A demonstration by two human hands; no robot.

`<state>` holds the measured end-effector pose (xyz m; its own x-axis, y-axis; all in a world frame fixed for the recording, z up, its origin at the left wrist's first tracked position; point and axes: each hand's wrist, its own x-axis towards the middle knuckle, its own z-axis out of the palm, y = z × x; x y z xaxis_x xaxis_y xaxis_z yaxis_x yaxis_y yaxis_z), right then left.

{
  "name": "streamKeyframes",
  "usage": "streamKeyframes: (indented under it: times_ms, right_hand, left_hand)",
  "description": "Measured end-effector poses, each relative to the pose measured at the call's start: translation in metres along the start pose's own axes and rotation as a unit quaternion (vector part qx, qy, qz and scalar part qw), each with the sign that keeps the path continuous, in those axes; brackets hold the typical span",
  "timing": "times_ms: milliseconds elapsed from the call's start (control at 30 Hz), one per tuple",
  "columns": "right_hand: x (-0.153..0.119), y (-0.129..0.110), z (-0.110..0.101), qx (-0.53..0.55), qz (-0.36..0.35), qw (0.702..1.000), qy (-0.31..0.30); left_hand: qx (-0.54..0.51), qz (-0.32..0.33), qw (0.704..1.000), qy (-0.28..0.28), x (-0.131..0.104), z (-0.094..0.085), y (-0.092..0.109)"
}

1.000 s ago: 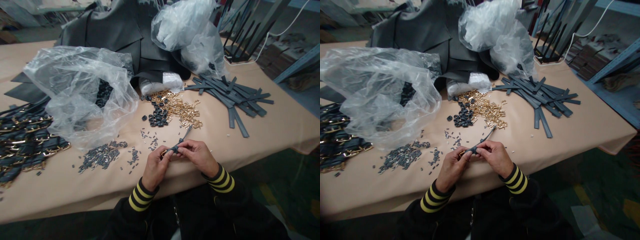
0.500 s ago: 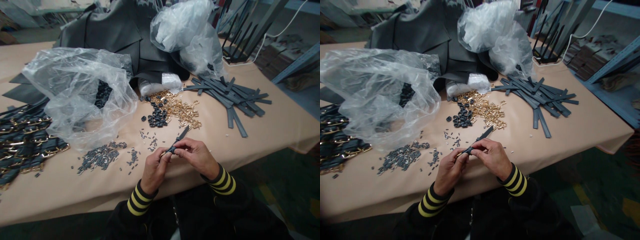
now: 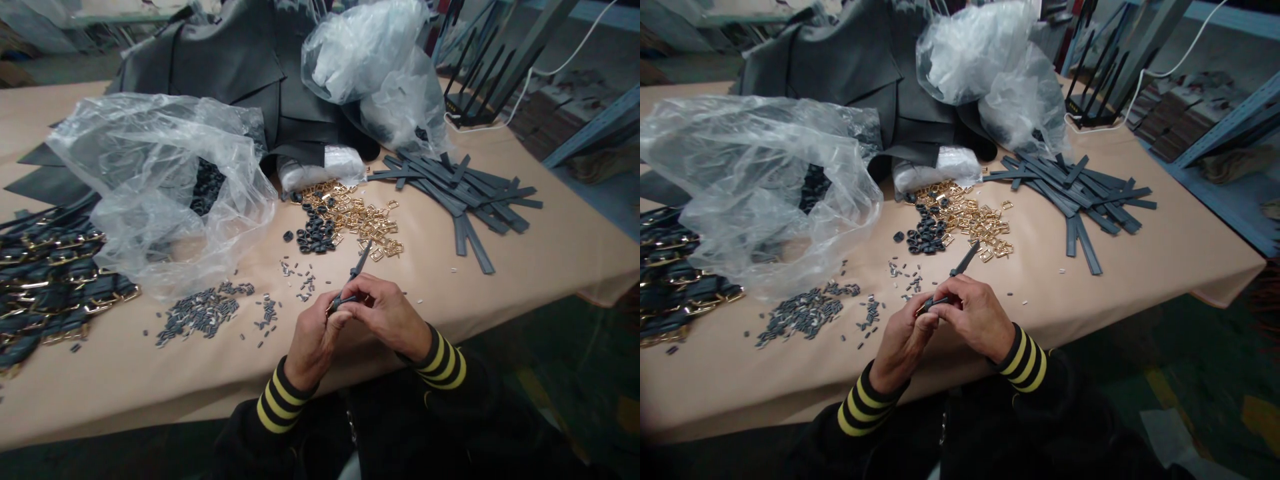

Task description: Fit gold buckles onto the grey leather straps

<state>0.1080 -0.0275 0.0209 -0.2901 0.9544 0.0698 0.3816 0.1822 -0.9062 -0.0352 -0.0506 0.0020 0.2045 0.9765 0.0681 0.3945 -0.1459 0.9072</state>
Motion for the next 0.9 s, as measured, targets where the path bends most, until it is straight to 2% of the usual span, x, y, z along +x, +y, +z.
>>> streamKeyframes:
  times_ms: [67, 167, 200, 300, 333, 367, 433, 533, 767, 900]
  right_hand:
    - [0.001, -0.001, -0.004, -0.006, -0.015, 0.999, -0.031]
    - [0.005, -0.007, -0.016, -0.017, -0.06, 0.994, -0.084]
    - [0.006, -0.01, -0.022, -0.032, -0.084, 0.993, -0.077]
    - [0.012, -0.017, -0.044, -0.132, -0.154, 0.979, -0.004]
    - [0.013, -0.018, -0.051, -0.176, -0.159, 0.971, -0.002]
    - [0.014, -0.017, -0.057, -0.22, -0.149, 0.964, -0.027]
    - [0.015, -0.015, -0.067, -0.29, -0.097, 0.944, -0.124]
    - [0.012, -0.009, -0.069, -0.324, -0.037, 0.912, -0.247]
    - [0.011, -0.003, -0.045, -0.204, -0.006, 0.921, -0.331]
    - [0.01, 0.001, -0.039, -0.153, 0.011, 0.929, -0.336]
  left_hand:
    - [-0.014, -0.002, 1.0, -0.01, -0.001, -0.003, -0.001]
    - [-0.045, -0.047, 0.998, -0.003, -0.003, -0.007, -0.003]
    - [-0.06, -0.066, 0.996, 0.001, -0.004, -0.009, -0.004]
    - [-0.104, -0.104, 0.989, 0.001, -0.004, -0.013, -0.006]
    - [-0.115, -0.109, 0.987, -0.004, -0.004, -0.014, -0.005]
    - [-0.123, -0.113, 0.986, -0.01, -0.004, -0.015, -0.005]
    - [-0.123, -0.114, 0.985, -0.026, -0.003, -0.016, -0.004]
    - [-0.094, -0.112, 0.987, -0.064, -0.002, -0.014, -0.002]
    - [-0.022, -0.093, 0.99, -0.107, -0.002, -0.005, -0.007]
    - [-0.007, -0.091, 0.99, -0.104, 0.0, -0.004, -0.009]
